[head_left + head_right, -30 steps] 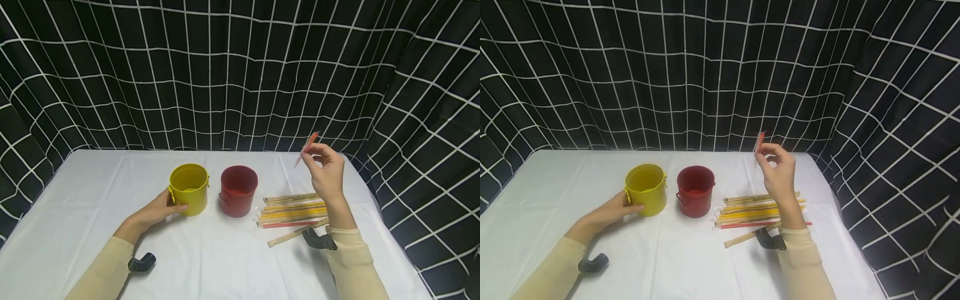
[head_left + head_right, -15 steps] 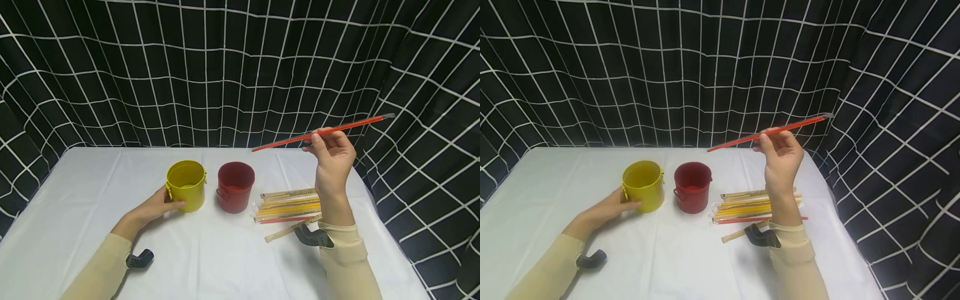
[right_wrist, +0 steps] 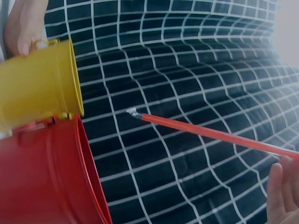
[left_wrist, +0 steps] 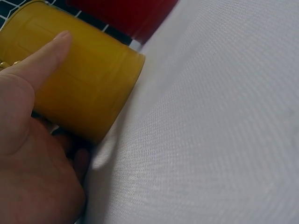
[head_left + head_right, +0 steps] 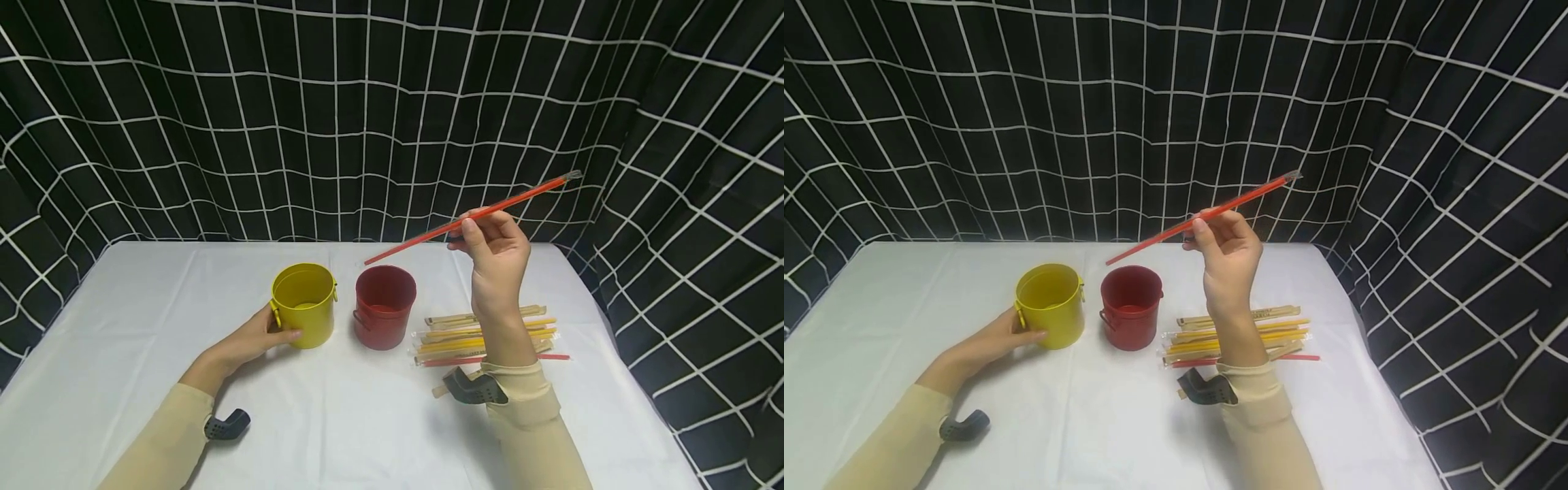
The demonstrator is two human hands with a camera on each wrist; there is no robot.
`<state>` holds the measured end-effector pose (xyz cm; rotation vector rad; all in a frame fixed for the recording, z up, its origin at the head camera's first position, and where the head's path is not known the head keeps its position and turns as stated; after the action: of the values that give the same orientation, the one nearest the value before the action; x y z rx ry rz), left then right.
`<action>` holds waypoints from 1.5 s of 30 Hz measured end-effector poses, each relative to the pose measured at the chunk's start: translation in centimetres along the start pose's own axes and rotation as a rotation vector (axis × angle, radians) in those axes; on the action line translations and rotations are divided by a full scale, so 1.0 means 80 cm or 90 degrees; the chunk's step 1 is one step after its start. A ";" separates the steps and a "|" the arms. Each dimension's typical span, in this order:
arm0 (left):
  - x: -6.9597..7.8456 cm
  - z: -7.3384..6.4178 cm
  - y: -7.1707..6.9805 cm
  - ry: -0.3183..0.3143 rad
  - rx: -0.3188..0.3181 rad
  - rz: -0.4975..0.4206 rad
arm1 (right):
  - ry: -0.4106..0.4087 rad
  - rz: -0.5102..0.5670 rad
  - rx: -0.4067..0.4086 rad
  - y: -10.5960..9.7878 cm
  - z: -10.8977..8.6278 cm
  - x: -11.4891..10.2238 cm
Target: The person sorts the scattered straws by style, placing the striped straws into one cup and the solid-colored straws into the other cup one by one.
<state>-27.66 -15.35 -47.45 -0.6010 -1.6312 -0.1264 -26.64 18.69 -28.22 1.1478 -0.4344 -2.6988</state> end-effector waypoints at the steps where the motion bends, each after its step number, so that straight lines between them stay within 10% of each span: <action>1: 0.000 0.000 0.000 -0.001 0.001 -0.004 | 0.005 0.005 -0.004 0.004 -0.002 0.002; 20: 0.000 0.005 -0.001 0.022 0.000 -0.002 | 0.085 -0.046 -0.042 0.059 -0.045 0.050; 45: -0.004 0.004 -0.001 0.025 -0.005 0.003 | 0.249 -0.254 -0.250 0.090 -0.080 0.100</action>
<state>-27.94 -15.43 -47.79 -0.6046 -1.5920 -0.1395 -27.14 8.43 -35.44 1.7156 0.4060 -2.5808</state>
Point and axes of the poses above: each hand's wrist, its own z-axis towards the middle knuckle, its own y-axis out of the palm, x = y × z, the point moved 5 cm from there along z, towards the middle knuckle, and after that the axes turned 1 degree about -y, right-handed, at the moved point
